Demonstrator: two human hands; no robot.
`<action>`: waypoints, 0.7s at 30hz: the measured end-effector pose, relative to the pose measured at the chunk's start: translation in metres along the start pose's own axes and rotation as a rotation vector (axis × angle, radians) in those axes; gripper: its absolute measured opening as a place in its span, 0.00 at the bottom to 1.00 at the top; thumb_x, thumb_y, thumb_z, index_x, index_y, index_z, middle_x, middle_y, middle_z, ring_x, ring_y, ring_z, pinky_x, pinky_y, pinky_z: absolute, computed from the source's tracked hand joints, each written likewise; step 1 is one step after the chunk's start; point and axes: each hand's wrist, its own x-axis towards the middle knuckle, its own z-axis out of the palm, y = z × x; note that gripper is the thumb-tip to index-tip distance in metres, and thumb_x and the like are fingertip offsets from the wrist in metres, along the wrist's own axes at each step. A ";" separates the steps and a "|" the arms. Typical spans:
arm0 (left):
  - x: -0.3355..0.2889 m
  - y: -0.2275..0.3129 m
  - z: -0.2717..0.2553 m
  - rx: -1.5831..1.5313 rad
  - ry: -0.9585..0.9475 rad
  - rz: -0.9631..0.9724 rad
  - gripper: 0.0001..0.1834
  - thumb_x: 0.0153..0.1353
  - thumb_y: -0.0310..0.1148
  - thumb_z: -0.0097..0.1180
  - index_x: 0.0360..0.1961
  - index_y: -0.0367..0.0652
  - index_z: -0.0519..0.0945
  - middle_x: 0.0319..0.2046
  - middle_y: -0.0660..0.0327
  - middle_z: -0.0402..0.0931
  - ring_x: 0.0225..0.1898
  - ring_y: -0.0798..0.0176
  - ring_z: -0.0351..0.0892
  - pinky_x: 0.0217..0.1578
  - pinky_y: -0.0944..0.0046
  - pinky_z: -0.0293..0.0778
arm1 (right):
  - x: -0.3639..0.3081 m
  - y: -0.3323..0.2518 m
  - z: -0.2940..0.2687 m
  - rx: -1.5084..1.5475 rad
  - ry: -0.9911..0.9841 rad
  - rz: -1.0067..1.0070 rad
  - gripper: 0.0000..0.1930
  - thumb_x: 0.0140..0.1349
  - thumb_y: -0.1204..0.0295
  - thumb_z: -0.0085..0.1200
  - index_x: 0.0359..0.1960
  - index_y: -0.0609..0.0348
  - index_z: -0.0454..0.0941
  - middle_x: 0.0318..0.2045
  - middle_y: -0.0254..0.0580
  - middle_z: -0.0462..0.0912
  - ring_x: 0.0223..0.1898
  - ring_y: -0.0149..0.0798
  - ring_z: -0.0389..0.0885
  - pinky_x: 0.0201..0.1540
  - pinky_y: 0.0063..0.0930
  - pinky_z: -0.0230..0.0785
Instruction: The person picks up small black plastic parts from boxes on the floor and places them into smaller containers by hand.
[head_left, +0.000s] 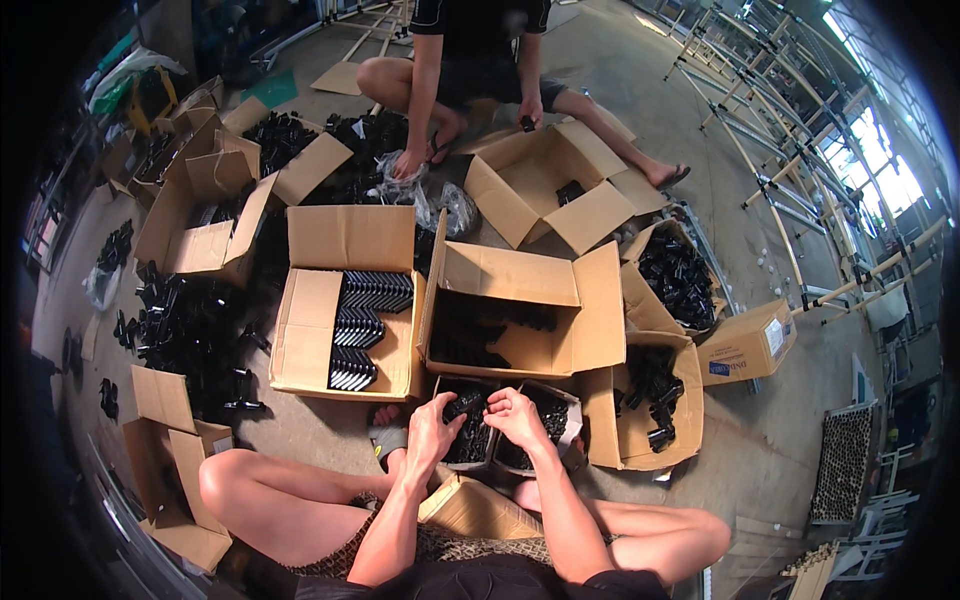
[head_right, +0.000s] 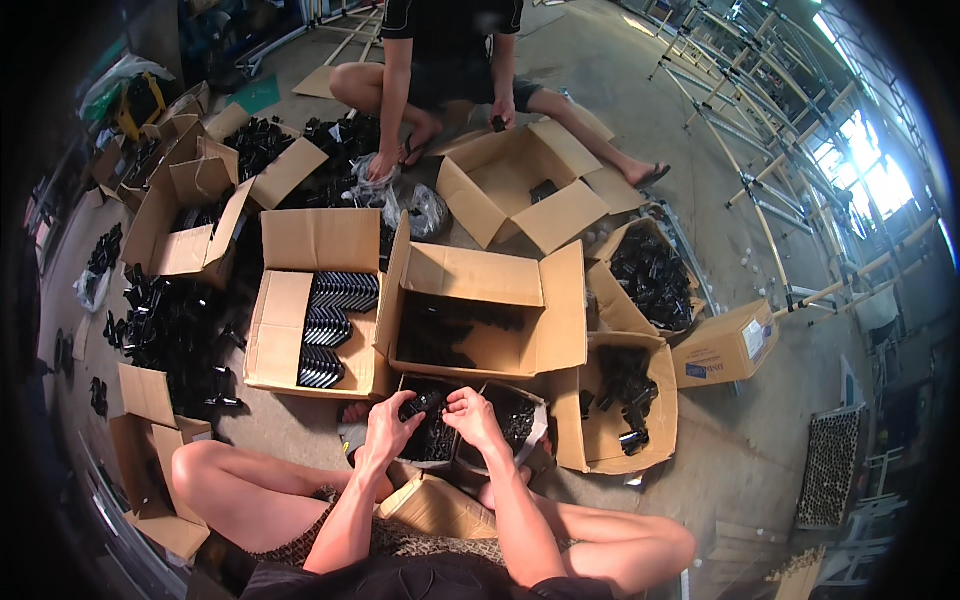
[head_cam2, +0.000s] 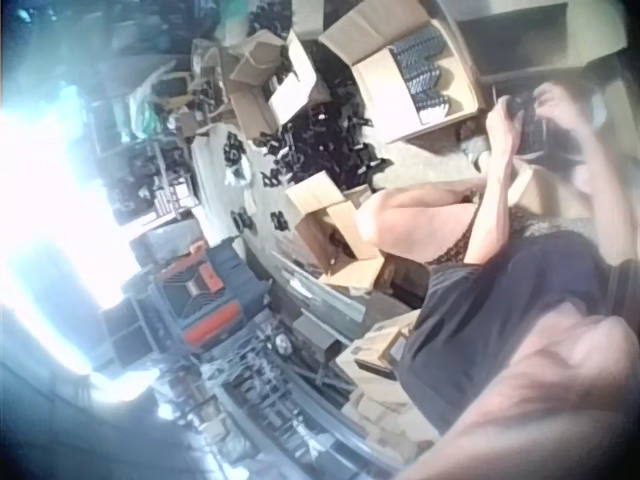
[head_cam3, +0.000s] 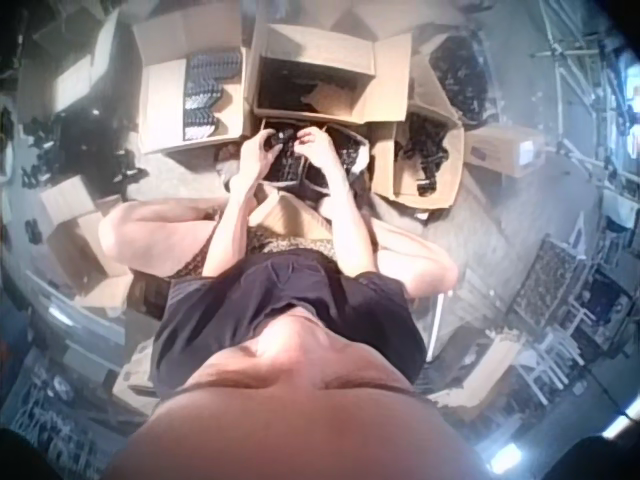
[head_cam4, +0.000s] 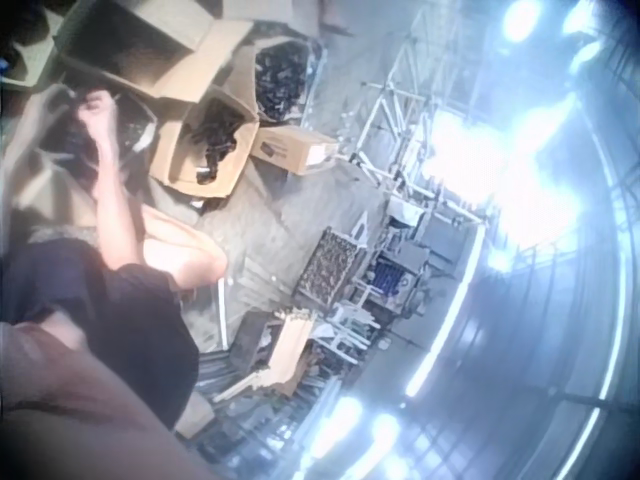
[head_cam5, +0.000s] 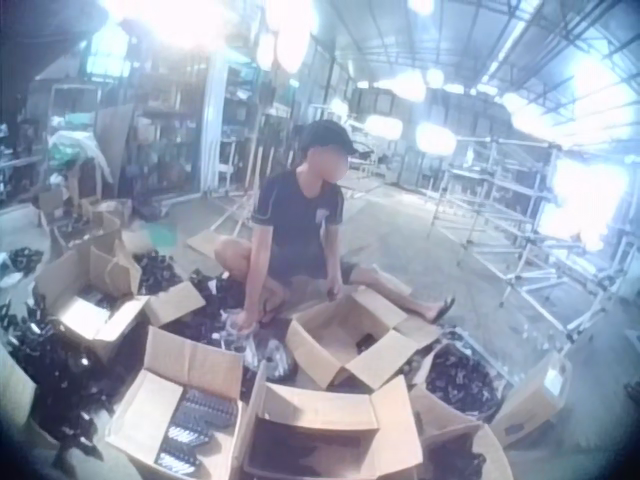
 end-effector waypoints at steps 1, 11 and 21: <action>0.000 -0.001 0.000 0.005 -0.003 -0.004 0.23 0.51 0.30 0.69 0.49 0.36 0.80 0.41 0.45 0.83 0.45 0.46 0.83 0.47 0.56 0.78 | -0.003 -0.008 0.000 -0.088 0.019 -0.018 0.19 0.53 0.79 0.65 0.46 0.68 0.75 0.34 0.47 0.85 0.36 0.34 0.85 0.39 0.26 0.79; -0.005 -0.010 0.007 0.076 -0.013 0.129 0.22 0.51 0.29 0.67 0.48 0.38 0.80 0.40 0.46 0.82 0.44 0.44 0.83 0.45 0.53 0.78 | -0.011 -0.040 0.009 -0.050 -0.078 -0.099 0.10 0.61 0.71 0.62 0.39 0.66 0.83 0.27 0.39 0.85 0.28 0.27 0.83 0.34 0.22 0.76; -0.010 -0.001 0.013 0.050 -0.039 0.242 0.21 0.52 0.28 0.67 0.49 0.41 0.80 0.42 0.48 0.82 0.44 0.47 0.83 0.44 0.56 0.79 | -0.005 -0.024 0.010 -0.107 0.004 -0.081 0.12 0.59 0.65 0.64 0.35 0.64 0.83 0.23 0.39 0.84 0.24 0.28 0.82 0.29 0.25 0.74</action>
